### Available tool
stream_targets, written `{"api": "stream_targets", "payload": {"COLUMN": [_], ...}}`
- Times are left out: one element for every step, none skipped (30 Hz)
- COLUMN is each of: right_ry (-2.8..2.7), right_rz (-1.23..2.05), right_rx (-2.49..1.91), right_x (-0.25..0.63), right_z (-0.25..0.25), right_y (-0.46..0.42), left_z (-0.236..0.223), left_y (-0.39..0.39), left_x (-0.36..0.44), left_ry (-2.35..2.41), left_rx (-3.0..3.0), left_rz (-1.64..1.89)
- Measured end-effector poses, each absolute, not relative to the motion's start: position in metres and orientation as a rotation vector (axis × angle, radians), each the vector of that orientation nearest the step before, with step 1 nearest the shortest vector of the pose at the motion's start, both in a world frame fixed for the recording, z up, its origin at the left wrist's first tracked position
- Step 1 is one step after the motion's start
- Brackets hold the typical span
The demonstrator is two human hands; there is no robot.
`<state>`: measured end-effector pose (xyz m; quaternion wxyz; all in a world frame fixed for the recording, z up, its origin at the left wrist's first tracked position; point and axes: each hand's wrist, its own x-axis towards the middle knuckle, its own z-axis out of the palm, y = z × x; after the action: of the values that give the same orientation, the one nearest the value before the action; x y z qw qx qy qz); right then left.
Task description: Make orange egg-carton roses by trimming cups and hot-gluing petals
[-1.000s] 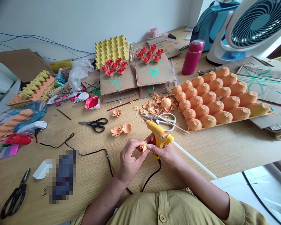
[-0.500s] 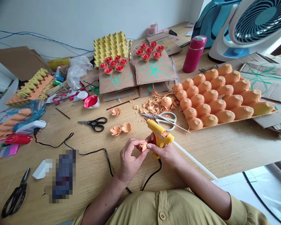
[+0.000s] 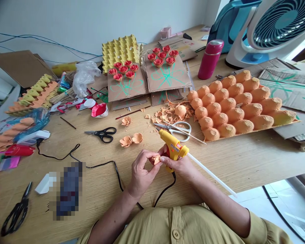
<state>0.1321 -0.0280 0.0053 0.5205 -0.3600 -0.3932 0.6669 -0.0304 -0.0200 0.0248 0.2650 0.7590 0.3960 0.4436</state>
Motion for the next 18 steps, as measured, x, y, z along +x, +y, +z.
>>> {"api": "stream_targets", "payload": {"right_ry": [-0.945,-0.945,-0.944,-0.94,-0.934,-0.928,-0.924,-0.923,-0.925,-0.928,-0.929,-0.919,-0.891,-0.844,-0.783,-0.718,-0.655,-0.605], "right_rz": [1.593,1.586,1.579,1.572,1.568,1.567,1.568,1.571,1.574,1.574,1.573,1.57,1.566,1.562,1.553,1.54,1.523,1.502], "right_rx": [-0.865,-0.864,-0.861,-0.856,-0.849,-0.844,-0.843,-0.846,-0.849,-0.849,-0.848,-0.846,-0.842,-0.839,-0.838,-0.834,-0.825,-0.81], "right_x": [0.1319,0.1316,0.1314,0.1313,0.1313,0.1313,0.1313,0.1313,0.1312,0.1309,0.1306,0.1303,0.1302,0.1304,0.1309,0.1319,0.1333,0.1349], "right_z": [0.0056,0.006,0.0062,0.0064,0.0064,0.0063,0.0061,0.0058,0.0056,0.0056,0.0058,0.0063,0.0072,0.0083,0.0097,0.0111,0.0125,0.0138], "right_y": [-0.0276,-0.0273,-0.027,-0.0268,-0.0266,-0.0266,-0.0266,-0.0266,-0.0267,-0.0269,-0.0272,-0.0275,-0.0278,-0.0282,-0.0284,-0.0286,-0.0286,-0.0283], "left_z": [0.0248,0.0247,0.0245,0.0242,0.0239,0.0235,0.0232,0.023,0.023,0.0233,0.0237,0.0243,0.0249,0.0255,0.0259,0.0262,0.0263,0.0262], "left_y": [-0.0198,-0.0195,-0.0192,-0.0189,-0.0186,-0.0183,-0.0181,-0.0179,-0.0178,-0.0178,-0.0178,-0.0178,-0.0177,-0.0175,-0.0171,-0.0165,-0.0157,-0.0149], "left_x": [-0.0307,-0.0312,-0.0317,-0.0321,-0.0326,-0.0329,-0.0332,-0.0333,-0.0334,-0.0334,-0.0334,-0.0335,-0.0337,-0.0341,-0.0345,-0.0351,-0.0357,-0.0363], "left_ry": [1.071,1.072,1.069,1.063,1.055,1.046,1.036,1.03,1.026,1.027,1.03,1.038,1.049,1.063,1.078,1.092,1.104,1.114], "left_rx": [2.049,2.046,2.043,2.041,2.039,2.037,2.036,2.034,2.032,2.031,2.03,2.031,2.033,2.034,2.034,2.033,2.031,2.025], "left_rz": [1.197,1.198,1.198,1.198,1.2,1.204,1.209,1.213,1.215,1.218,1.22,1.22,1.219,1.218,1.218,1.219,1.221,1.226]}}
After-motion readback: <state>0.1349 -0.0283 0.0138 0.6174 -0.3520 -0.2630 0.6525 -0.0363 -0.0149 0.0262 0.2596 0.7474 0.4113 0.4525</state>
